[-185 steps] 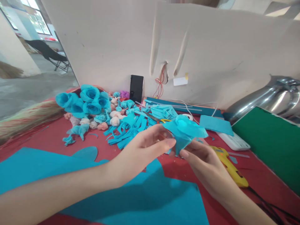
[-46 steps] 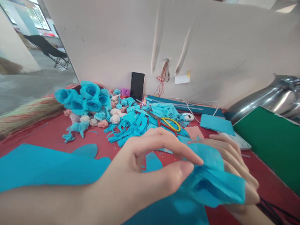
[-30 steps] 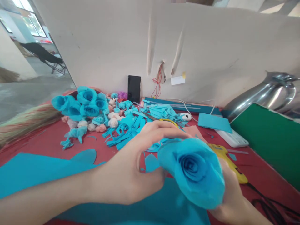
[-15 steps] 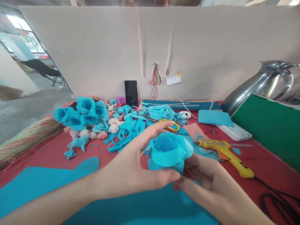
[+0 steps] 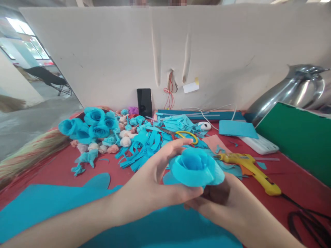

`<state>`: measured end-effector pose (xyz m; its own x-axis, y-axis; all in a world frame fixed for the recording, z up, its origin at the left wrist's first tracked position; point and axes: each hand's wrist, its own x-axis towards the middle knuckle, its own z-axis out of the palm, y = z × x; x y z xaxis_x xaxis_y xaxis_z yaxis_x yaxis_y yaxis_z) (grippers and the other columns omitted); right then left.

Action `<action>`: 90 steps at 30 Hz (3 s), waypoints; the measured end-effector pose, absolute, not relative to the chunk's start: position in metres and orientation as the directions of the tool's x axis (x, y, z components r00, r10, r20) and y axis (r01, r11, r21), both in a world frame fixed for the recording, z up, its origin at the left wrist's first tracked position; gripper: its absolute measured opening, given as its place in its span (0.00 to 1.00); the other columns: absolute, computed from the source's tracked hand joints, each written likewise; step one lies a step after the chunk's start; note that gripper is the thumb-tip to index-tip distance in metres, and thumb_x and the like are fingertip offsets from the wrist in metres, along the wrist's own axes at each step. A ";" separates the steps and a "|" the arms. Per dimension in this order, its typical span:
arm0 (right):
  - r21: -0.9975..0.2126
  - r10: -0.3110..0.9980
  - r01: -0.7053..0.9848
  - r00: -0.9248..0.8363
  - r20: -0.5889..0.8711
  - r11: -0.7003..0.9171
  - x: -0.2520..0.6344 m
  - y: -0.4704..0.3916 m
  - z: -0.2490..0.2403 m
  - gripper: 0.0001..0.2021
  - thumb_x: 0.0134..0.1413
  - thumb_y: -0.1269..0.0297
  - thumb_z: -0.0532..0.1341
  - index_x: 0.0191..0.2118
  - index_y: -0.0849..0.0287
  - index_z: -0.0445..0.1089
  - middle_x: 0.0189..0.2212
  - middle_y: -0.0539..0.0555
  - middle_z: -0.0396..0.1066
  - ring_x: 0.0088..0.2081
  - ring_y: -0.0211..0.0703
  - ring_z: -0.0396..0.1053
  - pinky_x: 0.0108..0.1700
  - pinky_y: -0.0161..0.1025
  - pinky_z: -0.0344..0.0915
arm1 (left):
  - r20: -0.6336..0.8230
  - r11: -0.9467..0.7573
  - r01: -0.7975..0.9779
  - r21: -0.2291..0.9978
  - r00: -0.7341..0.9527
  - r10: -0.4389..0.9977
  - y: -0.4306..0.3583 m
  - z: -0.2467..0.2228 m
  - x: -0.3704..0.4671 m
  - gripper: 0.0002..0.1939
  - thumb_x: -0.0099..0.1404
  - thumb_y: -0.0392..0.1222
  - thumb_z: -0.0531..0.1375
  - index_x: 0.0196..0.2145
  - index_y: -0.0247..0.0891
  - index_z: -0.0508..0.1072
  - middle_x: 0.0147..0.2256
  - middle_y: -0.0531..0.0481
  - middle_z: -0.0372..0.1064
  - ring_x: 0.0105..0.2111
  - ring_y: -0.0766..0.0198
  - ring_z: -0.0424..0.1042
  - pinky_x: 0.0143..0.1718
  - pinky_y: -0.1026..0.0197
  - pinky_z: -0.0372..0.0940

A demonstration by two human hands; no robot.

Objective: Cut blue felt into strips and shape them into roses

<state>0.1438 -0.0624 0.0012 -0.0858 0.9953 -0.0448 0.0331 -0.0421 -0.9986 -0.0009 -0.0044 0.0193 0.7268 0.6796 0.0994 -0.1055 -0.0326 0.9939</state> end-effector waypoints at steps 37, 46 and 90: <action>-0.717 0.847 0.506 -0.054 0.529 0.480 0.164 -0.058 -0.005 0.02 0.43 0.67 0.62 0.25 0.53 0.68 0.16 0.42 0.67 0.17 0.32 0.64 0.18 0.23 0.62 | 0.363 -0.393 -0.148 0.908 0.746 0.558 0.000 0.013 -0.012 0.40 0.52 0.29 0.61 0.58 0.50 0.50 0.59 0.50 0.48 0.56 0.52 0.54 0.53 0.56 0.58; -0.483 0.653 0.548 -0.161 0.740 0.682 0.162 -0.051 0.005 0.11 0.48 0.73 0.58 0.36 0.49 0.68 0.33 0.47 0.74 0.32 0.35 0.73 0.35 0.22 0.67 | 0.129 0.006 -0.181 0.983 0.724 0.678 0.000 0.021 -0.012 0.11 0.58 0.35 0.54 0.40 0.42 0.68 0.37 0.51 0.64 0.38 0.62 0.64 0.33 0.64 0.62; -0.155 0.620 0.680 -0.519 0.588 0.717 0.172 -0.055 0.016 0.09 0.43 0.76 0.56 0.31 0.57 0.67 0.25 0.50 0.69 0.28 0.39 0.60 0.28 0.39 0.58 | 0.186 -0.375 0.112 0.920 0.717 0.671 -0.020 0.038 -0.006 0.06 0.56 0.36 0.59 0.23 0.40 0.74 0.22 0.55 0.60 0.26 0.67 0.63 0.32 0.65 0.60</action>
<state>0.1722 -0.0550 0.0164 -0.5194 0.6201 0.5880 0.6798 0.7168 -0.1554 -0.0057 -0.0199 0.0375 0.7173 0.6714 0.1864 0.1122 -0.3753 0.9201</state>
